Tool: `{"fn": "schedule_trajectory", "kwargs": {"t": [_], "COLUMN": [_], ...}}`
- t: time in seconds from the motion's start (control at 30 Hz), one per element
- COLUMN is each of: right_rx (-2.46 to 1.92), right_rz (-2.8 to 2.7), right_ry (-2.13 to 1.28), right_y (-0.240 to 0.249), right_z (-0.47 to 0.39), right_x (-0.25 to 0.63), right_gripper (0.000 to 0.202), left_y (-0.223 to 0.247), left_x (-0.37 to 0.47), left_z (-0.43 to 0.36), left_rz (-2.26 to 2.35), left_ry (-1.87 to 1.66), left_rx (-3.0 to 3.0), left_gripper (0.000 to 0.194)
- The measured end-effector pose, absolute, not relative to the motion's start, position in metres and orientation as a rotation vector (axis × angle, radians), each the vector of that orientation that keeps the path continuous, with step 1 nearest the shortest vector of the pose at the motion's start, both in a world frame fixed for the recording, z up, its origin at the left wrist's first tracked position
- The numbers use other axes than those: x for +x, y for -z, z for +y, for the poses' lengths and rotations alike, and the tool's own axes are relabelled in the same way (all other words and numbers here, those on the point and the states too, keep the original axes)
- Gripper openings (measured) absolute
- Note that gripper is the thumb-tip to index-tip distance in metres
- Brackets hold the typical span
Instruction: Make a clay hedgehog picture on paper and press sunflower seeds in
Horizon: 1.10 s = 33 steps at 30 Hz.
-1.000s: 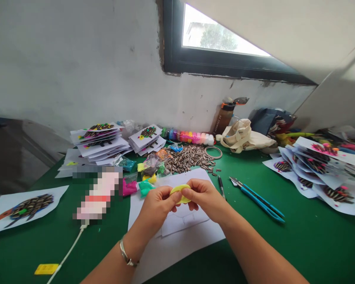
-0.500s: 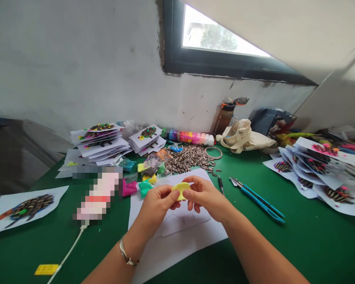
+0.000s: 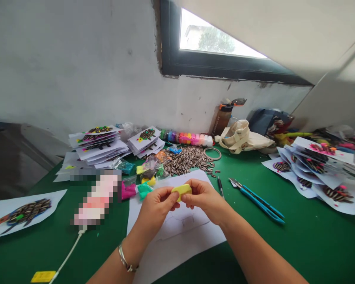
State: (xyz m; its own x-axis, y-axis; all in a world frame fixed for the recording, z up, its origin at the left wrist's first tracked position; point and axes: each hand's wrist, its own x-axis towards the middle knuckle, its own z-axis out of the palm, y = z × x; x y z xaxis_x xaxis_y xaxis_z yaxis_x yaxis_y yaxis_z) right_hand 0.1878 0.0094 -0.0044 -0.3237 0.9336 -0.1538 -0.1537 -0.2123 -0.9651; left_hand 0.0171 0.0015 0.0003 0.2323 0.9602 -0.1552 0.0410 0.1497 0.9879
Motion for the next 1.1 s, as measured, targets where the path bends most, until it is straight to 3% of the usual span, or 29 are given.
{"fn": "schedule_trajectory", "kwargs": {"t": [0.13, 0.4, 0.57, 0.8, 1.0, 1.1], "right_rx": [-1.014, -1.13, -1.043, -1.125, -1.132, -1.11], "right_rz": [-1.186, -1.26, -1.297, -1.255, -1.177, -1.038], "right_ry": [-1.675, -1.547, -1.655, -1.402, -1.434, -1.588], "right_y": [0.0028, 0.004, 0.0021, 0.003, -0.002, -0.0014], "right_z": [0.0098, 0.009, 0.0099, 0.0093, 0.0084, 0.0092], "right_x": [0.1867, 0.1843, 0.1878, 0.187, 0.187, 0.188], "right_gripper": [0.034, 0.021, 0.036, 0.031, 0.034, 0.052], "left_y": [0.001, 0.0059, 0.0022, 0.002, 0.002, 0.0011], "left_x": [0.0159, 0.0162, 0.0164, 0.02, 0.0204, 0.0188], "left_z": [0.0024, 0.0029, 0.0013, 0.0, -0.0006, -0.0002], "left_rz": [1.134, 1.195, 1.172, 1.094, 1.106, 1.094], "left_ry": [-0.911, -0.938, -0.939, -0.875, -0.892, -0.93], "left_rx": [1.22, 1.248, 1.216, 1.187, 1.216, 1.198], "left_gripper": [0.033, 0.037, 0.036, 0.038, 0.031, 0.031]}}
